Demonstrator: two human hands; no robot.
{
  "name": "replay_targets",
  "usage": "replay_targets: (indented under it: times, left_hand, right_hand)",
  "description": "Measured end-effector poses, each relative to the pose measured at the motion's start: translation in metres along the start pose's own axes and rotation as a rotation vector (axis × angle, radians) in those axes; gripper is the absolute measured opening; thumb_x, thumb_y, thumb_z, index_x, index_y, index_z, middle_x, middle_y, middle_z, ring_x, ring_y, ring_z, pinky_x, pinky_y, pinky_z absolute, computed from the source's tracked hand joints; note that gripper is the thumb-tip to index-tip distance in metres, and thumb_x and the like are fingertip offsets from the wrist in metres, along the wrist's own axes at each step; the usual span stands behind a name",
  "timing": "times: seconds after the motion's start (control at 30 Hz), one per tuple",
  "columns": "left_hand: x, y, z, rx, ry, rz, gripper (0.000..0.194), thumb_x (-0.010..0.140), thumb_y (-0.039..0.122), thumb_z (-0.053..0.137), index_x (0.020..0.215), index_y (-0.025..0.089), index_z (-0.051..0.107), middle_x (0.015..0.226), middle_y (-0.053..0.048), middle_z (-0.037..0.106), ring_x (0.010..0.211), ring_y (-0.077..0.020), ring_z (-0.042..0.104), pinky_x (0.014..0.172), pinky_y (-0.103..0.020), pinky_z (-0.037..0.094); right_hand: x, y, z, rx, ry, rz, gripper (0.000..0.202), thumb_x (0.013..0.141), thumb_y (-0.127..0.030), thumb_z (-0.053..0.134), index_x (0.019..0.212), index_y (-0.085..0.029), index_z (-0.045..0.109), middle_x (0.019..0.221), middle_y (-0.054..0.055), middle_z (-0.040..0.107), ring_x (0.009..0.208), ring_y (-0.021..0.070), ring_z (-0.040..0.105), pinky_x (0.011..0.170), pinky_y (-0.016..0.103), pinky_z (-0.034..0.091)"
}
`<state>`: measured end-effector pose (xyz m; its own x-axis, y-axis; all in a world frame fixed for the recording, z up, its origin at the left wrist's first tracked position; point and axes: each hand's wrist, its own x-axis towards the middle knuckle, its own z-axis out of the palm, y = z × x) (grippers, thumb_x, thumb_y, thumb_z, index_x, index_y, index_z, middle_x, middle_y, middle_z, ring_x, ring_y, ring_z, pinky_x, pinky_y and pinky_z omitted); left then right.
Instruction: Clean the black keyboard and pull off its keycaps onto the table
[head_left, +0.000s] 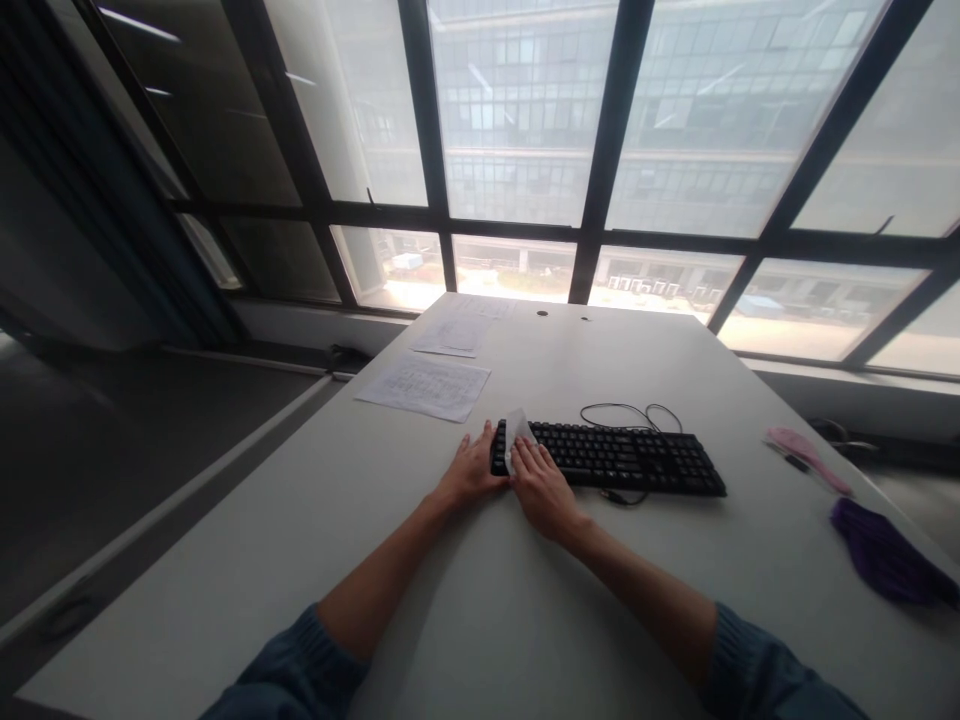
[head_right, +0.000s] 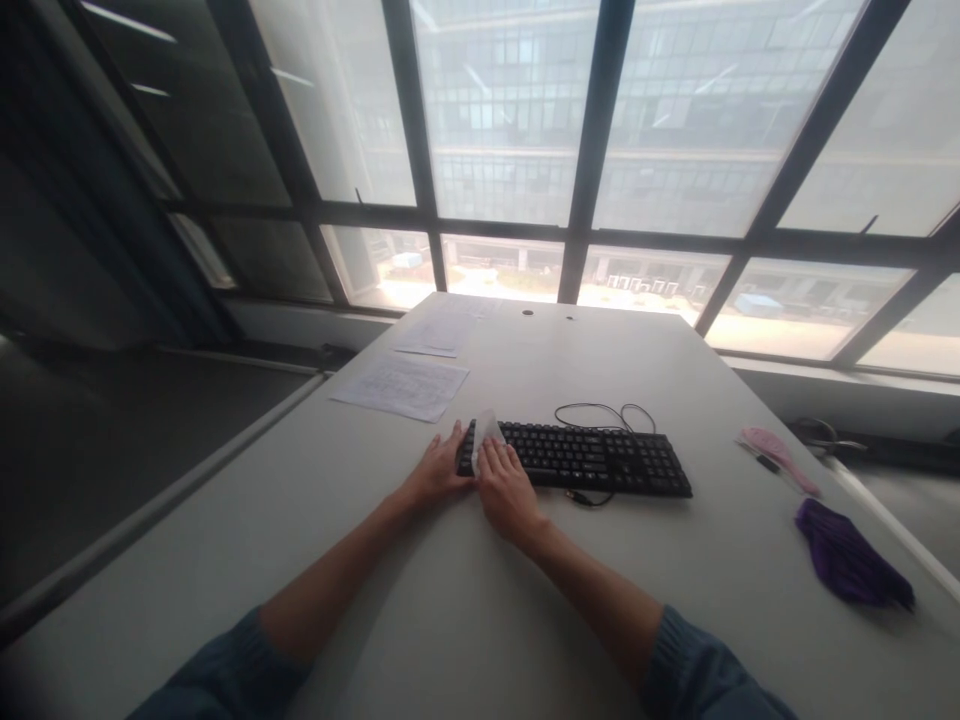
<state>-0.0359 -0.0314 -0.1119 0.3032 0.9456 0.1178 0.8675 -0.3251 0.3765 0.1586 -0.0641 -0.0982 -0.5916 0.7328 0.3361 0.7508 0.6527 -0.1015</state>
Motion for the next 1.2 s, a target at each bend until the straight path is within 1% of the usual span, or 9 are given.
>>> replay_targets:
  times: [0.1,0.23,0.4,0.57,0.77,0.9,1.0,1.1,1.2]
  left_hand:
    - [0.000,-0.002,0.003,0.006,0.002,-0.011,0.102,0.076,0.048,0.064,0.155,0.007,0.015,0.159,-0.024,0.023,0.148,-0.0320,0.025,0.120,-0.051,0.015]
    - [-0.001,-0.002,0.003,0.011,0.016,-0.004,0.093,0.080,0.043,0.058,0.155,0.006,0.016,0.158,-0.024,0.026,0.147,-0.0314,0.027,0.120,-0.051,0.016]
    - [-0.002,0.001,-0.001,-0.001,0.015,0.018,0.106,0.074,0.060,0.065,0.155,0.010,0.017,0.159,-0.022,0.025,0.148,-0.0343,0.024,0.119,-0.055,0.018]
    - [-0.002,0.001,-0.002,-0.007,0.008,0.005,0.114,0.072,0.062,0.067,0.156,0.010,0.011,0.160,-0.022,0.022,0.149,-0.0328,0.021,0.120,-0.055,0.015]
    - [-0.001,-0.003,0.002,0.001,-0.012,-0.019,0.114,0.073,0.055,0.066,0.156,0.004,0.006,0.160,-0.025,0.018,0.148,-0.0333,0.024,0.120,-0.051,0.015]
    - [-0.001,-0.005,0.004,0.008,-0.002,-0.024,0.099,0.079,0.035,0.056,0.156,0.005,0.003,0.159,-0.023,0.021,0.148,-0.0290,0.026,0.121,-0.047,0.016]
    - [-0.001,-0.005,0.004,-0.004,0.009,-0.023,0.101,0.076,0.026,0.054,0.155,0.003,-0.004,0.157,-0.024,0.028,0.145,-0.0271,0.032,0.121,-0.046,0.016]
    - [0.000,-0.003,0.003,-0.014,0.025,-0.036,0.106,0.075,0.035,0.060,0.155,0.002,-0.003,0.154,-0.026,0.033,0.143,-0.0295,0.036,0.121,-0.047,0.018]
    - [0.001,-0.001,0.001,-0.023,0.038,-0.036,0.108,0.073,0.053,0.066,0.155,0.007,0.013,0.155,-0.026,0.030,0.145,-0.0328,0.031,0.120,-0.050,0.019]
  right_hand:
    - [0.013,-0.007,0.003,0.001,-0.036,-0.002,0.055,0.100,-0.027,0.034,0.150,-0.006,0.037,0.158,0.017,0.030,0.149,0.0261,0.023,0.121,0.045,0.016]
    - [0.037,-0.005,0.002,0.011,-0.088,0.045,0.056,0.101,-0.030,0.029,0.152,-0.008,0.034,0.158,0.015,0.031,0.149,0.0258,0.023,0.121,0.049,0.010]
    - [0.065,0.003,0.003,0.014,-0.109,0.190,0.056,0.101,-0.031,0.027,0.149,-0.003,0.037,0.156,0.021,0.031,0.147,0.0302,0.025,0.119,0.054,0.012]
    - [0.079,-0.001,0.007,0.045,-0.123,0.167,0.056,0.101,-0.030,0.027,0.149,-0.002,0.035,0.157,0.021,0.030,0.148,0.0292,0.023,0.119,0.052,0.013]
    - [0.068,-0.008,0.002,0.035,-0.124,0.161,0.056,0.102,-0.033,0.026,0.147,-0.002,0.040,0.154,0.022,0.036,0.147,0.0306,0.026,0.119,0.055,0.009]
    - [0.048,-0.015,-0.002,0.033,-0.126,0.125,0.058,0.102,-0.039,0.028,0.149,-0.007,0.038,0.156,0.019,0.034,0.148,0.0283,0.024,0.120,0.053,0.008]
    - [0.032,-0.019,-0.004,0.036,-0.118,0.081,0.060,0.101,-0.041,0.030,0.151,-0.008,0.036,0.158,0.016,0.031,0.149,0.0269,0.021,0.121,0.051,0.009]
    - [0.020,-0.014,-0.009,0.031,-0.088,0.035,0.056,0.102,-0.036,0.029,0.151,-0.010,0.036,0.157,0.013,0.033,0.149,0.0250,0.022,0.122,0.049,0.009]
    - [0.010,0.000,-0.015,0.009,-0.064,0.023,0.052,0.102,-0.030,0.029,0.150,-0.012,0.039,0.156,0.012,0.036,0.149,0.0239,0.023,0.122,0.048,0.006]
